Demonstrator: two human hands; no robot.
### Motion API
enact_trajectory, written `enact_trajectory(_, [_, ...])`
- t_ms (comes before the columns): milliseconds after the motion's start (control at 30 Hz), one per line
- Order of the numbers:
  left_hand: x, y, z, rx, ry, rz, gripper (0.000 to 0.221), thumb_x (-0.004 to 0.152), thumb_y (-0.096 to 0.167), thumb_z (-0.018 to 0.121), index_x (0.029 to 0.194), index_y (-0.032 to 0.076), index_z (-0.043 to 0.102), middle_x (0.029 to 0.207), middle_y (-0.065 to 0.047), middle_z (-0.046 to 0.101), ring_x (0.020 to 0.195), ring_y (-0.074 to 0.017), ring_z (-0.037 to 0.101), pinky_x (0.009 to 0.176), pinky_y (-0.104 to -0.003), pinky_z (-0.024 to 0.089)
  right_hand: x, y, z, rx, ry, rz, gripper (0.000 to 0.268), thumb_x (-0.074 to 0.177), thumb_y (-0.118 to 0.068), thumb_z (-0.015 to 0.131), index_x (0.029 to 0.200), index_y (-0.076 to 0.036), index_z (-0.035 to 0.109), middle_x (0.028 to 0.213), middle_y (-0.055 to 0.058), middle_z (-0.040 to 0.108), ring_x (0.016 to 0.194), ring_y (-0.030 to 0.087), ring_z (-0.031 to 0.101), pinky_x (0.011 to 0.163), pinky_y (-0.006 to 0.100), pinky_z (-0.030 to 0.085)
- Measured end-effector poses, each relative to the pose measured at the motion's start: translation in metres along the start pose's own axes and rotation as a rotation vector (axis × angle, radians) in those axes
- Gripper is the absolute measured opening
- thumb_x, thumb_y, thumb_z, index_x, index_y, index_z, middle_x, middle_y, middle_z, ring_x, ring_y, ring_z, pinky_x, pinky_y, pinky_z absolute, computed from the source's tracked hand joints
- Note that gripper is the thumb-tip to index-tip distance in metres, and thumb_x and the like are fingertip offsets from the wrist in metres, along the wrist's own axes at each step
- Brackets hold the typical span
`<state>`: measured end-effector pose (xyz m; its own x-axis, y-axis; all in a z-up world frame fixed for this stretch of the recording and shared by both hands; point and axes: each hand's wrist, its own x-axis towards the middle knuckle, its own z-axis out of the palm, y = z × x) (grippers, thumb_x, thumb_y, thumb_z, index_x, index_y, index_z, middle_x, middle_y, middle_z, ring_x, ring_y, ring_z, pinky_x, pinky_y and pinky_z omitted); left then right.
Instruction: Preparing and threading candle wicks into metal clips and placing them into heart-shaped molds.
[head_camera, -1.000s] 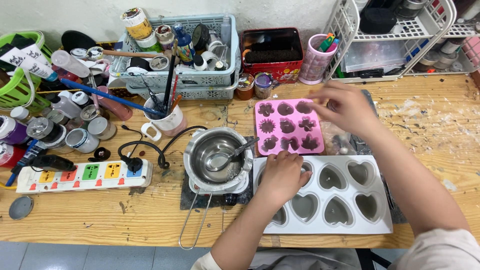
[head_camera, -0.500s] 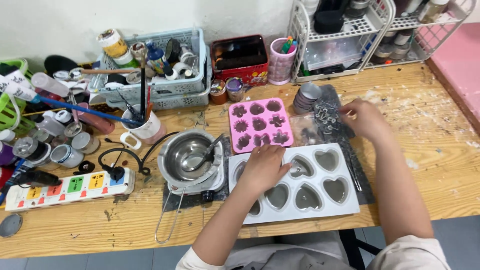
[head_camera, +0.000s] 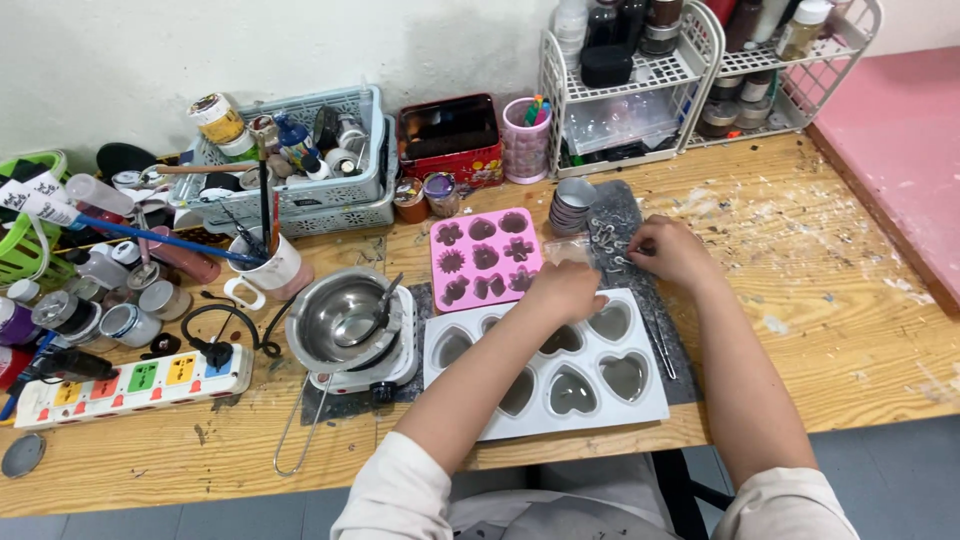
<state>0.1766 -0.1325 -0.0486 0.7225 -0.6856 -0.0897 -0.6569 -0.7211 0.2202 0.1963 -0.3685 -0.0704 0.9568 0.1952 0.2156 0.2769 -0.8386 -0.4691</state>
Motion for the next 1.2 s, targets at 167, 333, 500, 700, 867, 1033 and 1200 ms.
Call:
enact_trajectory(167, [0.018, 0.003, 0.002, -0.062, 0.116, -0.072, 0.038, 0.092, 0.037, 0.066, 0.113, 0.006, 0.071, 0.115, -0.015, 0.072, 0.111, -0.0346, 0.067, 0.092, -0.055, 0.052, -0.001, -0.003, -0.008, 0.04, -0.006, 0.022, 0.014, 0.078, -0.011, 0.082, 0.09, -0.005, 0.077, 0.095, 0.01, 0.07, 0.084, 0.023, 0.071, 0.078, 0.036, 0.058])
enact_trajectory(333, [0.009, -0.001, -0.02, -0.411, 0.449, -0.173, 0.047, 0.095, 0.034, 0.066, 0.131, 0.005, 0.064, 0.116, -0.018, 0.07, 0.105, -0.0373, 0.067, 0.083, -0.052, 0.054, -0.01, -0.044, -0.032, 0.316, 0.034, -0.088, 0.013, 0.083, -0.008, 0.08, 0.094, -0.004, 0.075, 0.09, 0.007, 0.07, 0.078, 0.018, 0.066, 0.074, 0.034, 0.054])
enact_trajectory(500, [-0.01, -0.019, -0.027, -1.086, 0.334, -0.176, 0.03, 0.095, 0.029, 0.068, 0.113, 0.006, 0.076, 0.092, -0.008, 0.079, 0.08, -0.0111, 0.073, 0.062, -0.033, 0.058, -0.021, -0.093, -0.047, 0.471, 0.121, -0.368, 0.015, 0.085, -0.002, 0.077, 0.098, -0.005, 0.072, 0.098, 0.004, 0.069, 0.087, 0.016, 0.065, 0.074, 0.032, 0.054])
enact_trajectory(700, [-0.054, -0.021, -0.022, -1.246, 0.489, -0.14, 0.025, 0.096, 0.02, 0.072, 0.108, -0.001, 0.075, 0.089, -0.007, 0.077, 0.077, -0.009, 0.072, 0.067, -0.027, 0.062, -0.027, -0.126, -0.034, 0.231, 0.338, -0.66, 0.024, 0.075, -0.003, 0.083, 0.097, -0.005, 0.072, 0.097, 0.009, 0.069, 0.088, 0.028, 0.064, 0.08, 0.038, 0.05])
enact_trajectory(867, [-0.101, -0.012, -0.04, -1.154, 0.581, -0.061, 0.021, 0.097, 0.017, 0.07, 0.107, -0.001, 0.072, 0.091, -0.006, 0.077, 0.081, -0.0117, 0.074, 0.069, -0.027, 0.06, -0.035, -0.151, -0.029, 0.285, 0.338, -0.706, 0.025, 0.076, -0.005, 0.085, 0.098, -0.006, 0.073, 0.096, 0.008, 0.071, 0.087, 0.026, 0.066, 0.08, 0.037, 0.05])
enact_trajectory(1033, [-0.122, -0.02, -0.04, -0.993, 0.551, 0.022, 0.019, 0.096, 0.015, 0.069, 0.105, -0.002, 0.07, 0.093, -0.007, 0.078, 0.084, -0.0136, 0.078, 0.072, -0.027, 0.062, -0.042, -0.165, -0.022, 0.529, 0.177, -0.45, 0.03, 0.083, -0.004, 0.079, 0.112, -0.002, 0.073, 0.1, 0.009, 0.073, 0.087, 0.021, 0.072, 0.079, 0.032, 0.056])
enact_trajectory(1200, [-0.137, -0.028, -0.05, -0.878, 0.535, 0.036, 0.017, 0.091, 0.013, 0.076, 0.101, 0.0, 0.074, 0.092, -0.009, 0.078, 0.081, -0.015, 0.077, 0.073, -0.028, 0.062, -0.046, -0.173, -0.022, 0.517, 0.08, -0.473, 0.02, 0.081, -0.002, 0.079, 0.1, -0.003, 0.08, 0.093, 0.008, 0.076, 0.089, 0.021, 0.074, 0.078, 0.031, 0.058])
